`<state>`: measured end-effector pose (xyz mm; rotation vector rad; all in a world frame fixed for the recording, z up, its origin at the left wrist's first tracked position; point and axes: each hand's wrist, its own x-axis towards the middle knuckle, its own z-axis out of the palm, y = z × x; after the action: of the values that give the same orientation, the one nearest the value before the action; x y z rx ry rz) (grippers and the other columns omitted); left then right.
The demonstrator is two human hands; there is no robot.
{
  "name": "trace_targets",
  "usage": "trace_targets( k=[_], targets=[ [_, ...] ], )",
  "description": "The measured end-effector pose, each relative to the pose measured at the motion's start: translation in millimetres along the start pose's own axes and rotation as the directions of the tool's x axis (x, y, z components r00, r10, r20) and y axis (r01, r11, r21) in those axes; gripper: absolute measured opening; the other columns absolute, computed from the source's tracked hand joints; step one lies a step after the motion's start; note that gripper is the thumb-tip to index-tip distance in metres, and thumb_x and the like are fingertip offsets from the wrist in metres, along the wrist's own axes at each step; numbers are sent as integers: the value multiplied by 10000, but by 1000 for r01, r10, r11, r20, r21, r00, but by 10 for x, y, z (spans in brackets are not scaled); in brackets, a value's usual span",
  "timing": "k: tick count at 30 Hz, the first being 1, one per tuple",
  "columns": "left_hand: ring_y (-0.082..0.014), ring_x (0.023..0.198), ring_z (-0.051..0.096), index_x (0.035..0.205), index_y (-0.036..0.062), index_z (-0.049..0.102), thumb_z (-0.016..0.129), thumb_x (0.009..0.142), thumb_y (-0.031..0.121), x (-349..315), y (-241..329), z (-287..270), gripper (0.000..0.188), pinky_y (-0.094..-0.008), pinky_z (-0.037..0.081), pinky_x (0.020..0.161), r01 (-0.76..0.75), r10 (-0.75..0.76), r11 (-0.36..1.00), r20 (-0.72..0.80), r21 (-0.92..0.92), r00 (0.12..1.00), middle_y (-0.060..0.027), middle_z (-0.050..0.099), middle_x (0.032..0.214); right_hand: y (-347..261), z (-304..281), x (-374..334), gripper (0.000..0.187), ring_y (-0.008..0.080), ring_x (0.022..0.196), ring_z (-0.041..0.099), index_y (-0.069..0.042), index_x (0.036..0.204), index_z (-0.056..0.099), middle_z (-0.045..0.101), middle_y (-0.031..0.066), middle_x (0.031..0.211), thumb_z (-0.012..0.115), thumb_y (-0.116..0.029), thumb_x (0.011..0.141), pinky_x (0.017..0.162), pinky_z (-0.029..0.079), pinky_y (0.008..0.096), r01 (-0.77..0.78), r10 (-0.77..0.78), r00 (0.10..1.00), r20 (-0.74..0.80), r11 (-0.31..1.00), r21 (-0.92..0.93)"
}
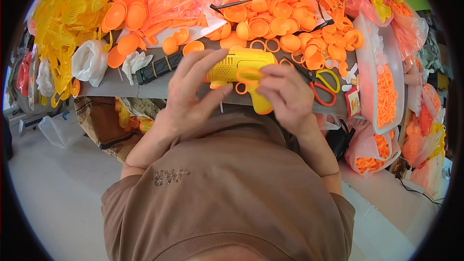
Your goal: Assembling, testing, and preparing plastic toy guns for packaging at a production workstation.
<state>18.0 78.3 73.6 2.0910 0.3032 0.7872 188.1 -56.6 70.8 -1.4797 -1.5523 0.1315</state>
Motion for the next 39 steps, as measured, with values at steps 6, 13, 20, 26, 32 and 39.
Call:
trace_targets(
  k=[6, 13, 20, 26, 32, 39],
  targets=[
    [-307, 983, 540, 1094, -7, 574, 738, 646, 89, 35, -326, 127, 487, -390, 435, 835, -167, 158, 942, 55, 290, 986, -138, 566, 1093, 214, 49, 56, 184, 245, 814, 576, -6, 865, 608, 599, 102, 909, 689, 39, 706, 707, 471, 316, 12, -9, 1000, 26, 991, -135],
    [-302, 1020, 538, 1122, 30, 611, 716, 658, 65, -7, -424, 180, 477, -385, 440, 849, -221, 205, 933, 86, 285, 975, -122, 576, 1099, 192, 15, 138, 281, 276, 831, 559, -16, 929, 620, 597, 105, 912, 680, 40, 660, 727, 465, 353, 102, -68, 988, 139, 962, -254],
    [-309, 1019, 522, 1108, 69, 644, 693, 668, 57, 59, -325, 128, 442, -405, 430, 840, -320, 240, 848, 233, 422, 942, -133, 552, 1102, 191, 26, 156, 355, 284, 857, 536, -27, 1022, 594, 575, 100, 913, 640, 33, 675, 756, 450, 372, 60, -26, 988, 153, 972, -226],
    [-328, 1008, 544, 1130, 11, 603, 682, 691, 30, 77, -346, 154, 447, -415, 429, 847, -318, 268, 876, 182, 363, 946, -154, 570, 1086, 212, -125, 63, 402, 277, 914, 539, -34, 1079, 577, 587, 105, 984, 676, -3, 691, 772, 463, 359, -49, 47, 999, -12, 962, -267],
    [-356, 1033, 542, 1159, -30, 554, 690, 687, 10, 32, -458, 140, 493, -426, 427, 905, -244, 235, 910, 68, 335, 970, -179, 579, 1110, 783, -1037, -510, 229, 165, 749, 607, -10, 1032, 614, 633, 98, 912, 622, -44, 806, 682, 484, 273, -573, 369, 790, -490, 729, -375],
    [-353, 1036, 544, 1166, -20, 556, 701, 681, 4, 47, -440, 112, 506, -422, 432, 904, -214, 200, 925, 75, 314, 977, -176, 580, 1117, 831, -1533, -856, 210, 325, 904, 587, 20, 977, 608, 604, 182, 1003, 621, -72, 788, 772, 469, 371, -490, 614, 759, -216, 320, -811]
  ],
)
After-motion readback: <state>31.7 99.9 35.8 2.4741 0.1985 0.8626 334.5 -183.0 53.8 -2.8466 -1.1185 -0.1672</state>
